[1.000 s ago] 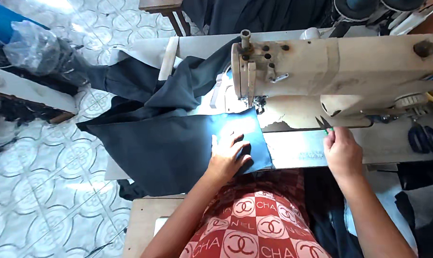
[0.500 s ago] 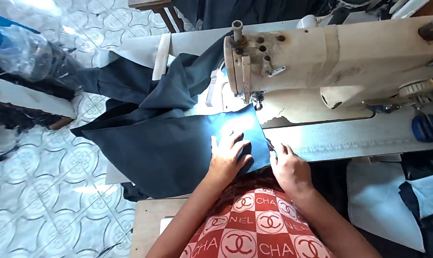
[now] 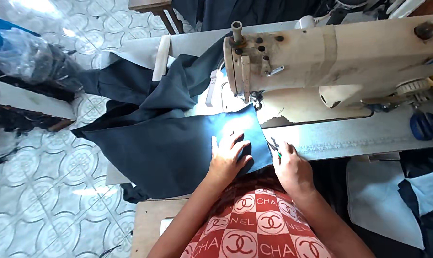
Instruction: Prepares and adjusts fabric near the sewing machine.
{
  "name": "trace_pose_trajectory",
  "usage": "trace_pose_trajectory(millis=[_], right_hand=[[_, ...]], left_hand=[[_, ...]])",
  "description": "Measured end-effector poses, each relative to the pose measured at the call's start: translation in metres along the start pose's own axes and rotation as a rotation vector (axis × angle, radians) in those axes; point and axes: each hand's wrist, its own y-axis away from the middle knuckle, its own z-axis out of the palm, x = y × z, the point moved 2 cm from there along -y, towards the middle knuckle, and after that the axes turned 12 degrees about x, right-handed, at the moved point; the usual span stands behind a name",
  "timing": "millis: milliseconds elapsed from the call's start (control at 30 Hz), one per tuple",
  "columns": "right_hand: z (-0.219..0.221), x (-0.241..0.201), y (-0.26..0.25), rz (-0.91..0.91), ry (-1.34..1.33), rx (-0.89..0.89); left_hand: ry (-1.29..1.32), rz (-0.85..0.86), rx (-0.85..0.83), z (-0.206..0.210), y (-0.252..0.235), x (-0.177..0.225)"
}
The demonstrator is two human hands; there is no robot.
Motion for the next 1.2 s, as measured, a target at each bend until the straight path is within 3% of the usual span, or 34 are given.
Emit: trace_pose_trajectory(millis=[633, 867, 1200], right_hand=[[0.020, -0.011, -0.028, 0.054, -0.078, -0.052], [0.010, 0.011, -0.039, 0.121, -0.099, -0.042], [0.021, -0.006, -0.045, -0.085, -0.110, 0.045]], left_hand=[[0.104, 0.033, -0.101, -0.017, 0.034, 0.012], [0.117, 0.011, -0.105, -0.016, 0.032, 0.010], [0.110, 0.019, -0.101, -0.017, 0.030, 0.009]])
